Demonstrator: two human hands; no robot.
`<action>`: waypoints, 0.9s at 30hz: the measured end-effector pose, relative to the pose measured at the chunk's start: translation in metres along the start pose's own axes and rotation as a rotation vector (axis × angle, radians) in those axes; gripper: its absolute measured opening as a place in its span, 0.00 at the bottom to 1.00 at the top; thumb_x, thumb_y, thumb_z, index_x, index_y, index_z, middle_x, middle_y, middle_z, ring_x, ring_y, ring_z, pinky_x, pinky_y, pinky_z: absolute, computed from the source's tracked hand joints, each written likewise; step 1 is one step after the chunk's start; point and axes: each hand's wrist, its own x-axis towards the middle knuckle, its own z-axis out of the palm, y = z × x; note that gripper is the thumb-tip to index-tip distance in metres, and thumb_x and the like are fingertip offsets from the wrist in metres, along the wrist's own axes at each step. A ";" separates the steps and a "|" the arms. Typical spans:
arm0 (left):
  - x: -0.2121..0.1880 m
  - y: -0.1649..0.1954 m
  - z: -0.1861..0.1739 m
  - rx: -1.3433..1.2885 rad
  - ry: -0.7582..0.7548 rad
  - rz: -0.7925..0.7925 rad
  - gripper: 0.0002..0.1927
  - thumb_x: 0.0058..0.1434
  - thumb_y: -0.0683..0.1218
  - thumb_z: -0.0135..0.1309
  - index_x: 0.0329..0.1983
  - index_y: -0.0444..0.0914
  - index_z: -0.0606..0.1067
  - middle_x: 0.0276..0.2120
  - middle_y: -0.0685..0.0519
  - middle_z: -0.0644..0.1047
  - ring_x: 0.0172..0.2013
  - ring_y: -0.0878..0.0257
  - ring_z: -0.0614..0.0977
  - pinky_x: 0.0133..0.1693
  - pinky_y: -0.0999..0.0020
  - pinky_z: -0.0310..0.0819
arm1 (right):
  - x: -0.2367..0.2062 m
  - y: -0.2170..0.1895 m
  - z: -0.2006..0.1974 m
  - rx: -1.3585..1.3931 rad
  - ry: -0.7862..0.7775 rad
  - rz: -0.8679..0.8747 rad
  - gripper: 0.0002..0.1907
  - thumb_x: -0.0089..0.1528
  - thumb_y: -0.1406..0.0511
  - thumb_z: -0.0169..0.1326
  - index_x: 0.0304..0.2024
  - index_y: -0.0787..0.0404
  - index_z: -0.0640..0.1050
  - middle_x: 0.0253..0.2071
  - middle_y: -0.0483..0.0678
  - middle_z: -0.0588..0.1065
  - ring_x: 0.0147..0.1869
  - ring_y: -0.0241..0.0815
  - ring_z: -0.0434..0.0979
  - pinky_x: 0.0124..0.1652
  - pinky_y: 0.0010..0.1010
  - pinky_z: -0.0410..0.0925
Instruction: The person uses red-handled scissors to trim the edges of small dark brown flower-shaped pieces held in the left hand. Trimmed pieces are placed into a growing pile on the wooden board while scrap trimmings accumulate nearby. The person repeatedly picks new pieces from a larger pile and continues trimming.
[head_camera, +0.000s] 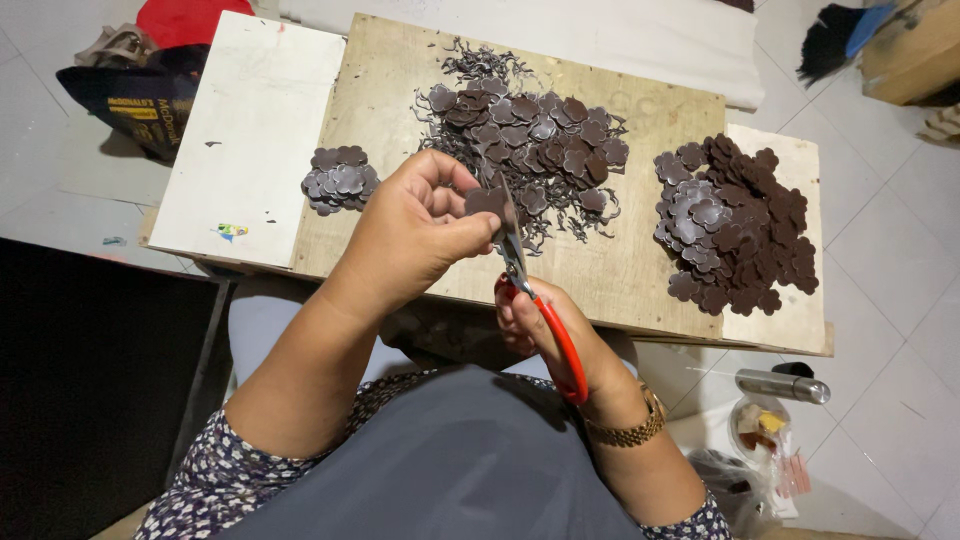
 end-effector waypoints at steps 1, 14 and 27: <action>-0.001 0.000 0.000 -0.005 0.004 0.002 0.13 0.60 0.36 0.59 0.45 0.33 0.68 0.32 0.52 0.80 0.31 0.71 0.82 0.34 0.76 0.80 | 0.000 0.001 0.000 0.000 -0.001 -0.010 0.23 0.69 0.46 0.50 0.38 0.59 0.68 0.27 0.36 0.59 0.28 0.28 0.54 0.28 0.22 0.52; 0.001 -0.007 0.002 -0.045 -0.030 -0.014 0.11 0.59 0.36 0.59 0.41 0.34 0.69 0.30 0.53 0.79 0.30 0.72 0.80 0.34 0.77 0.79 | -0.002 0.002 0.001 -0.082 0.009 -0.054 0.26 0.67 0.44 0.51 0.44 0.60 0.70 0.34 0.39 0.65 0.35 0.30 0.62 0.36 0.21 0.61; 0.001 -0.014 0.010 -0.127 -0.065 -0.126 0.06 0.63 0.39 0.56 0.39 0.34 0.71 0.30 0.52 0.81 0.28 0.70 0.82 0.32 0.75 0.78 | -0.005 -0.012 0.007 -0.143 -0.081 -0.140 0.30 0.69 0.39 0.48 0.44 0.59 0.70 0.39 0.41 0.66 0.42 0.32 0.66 0.43 0.22 0.65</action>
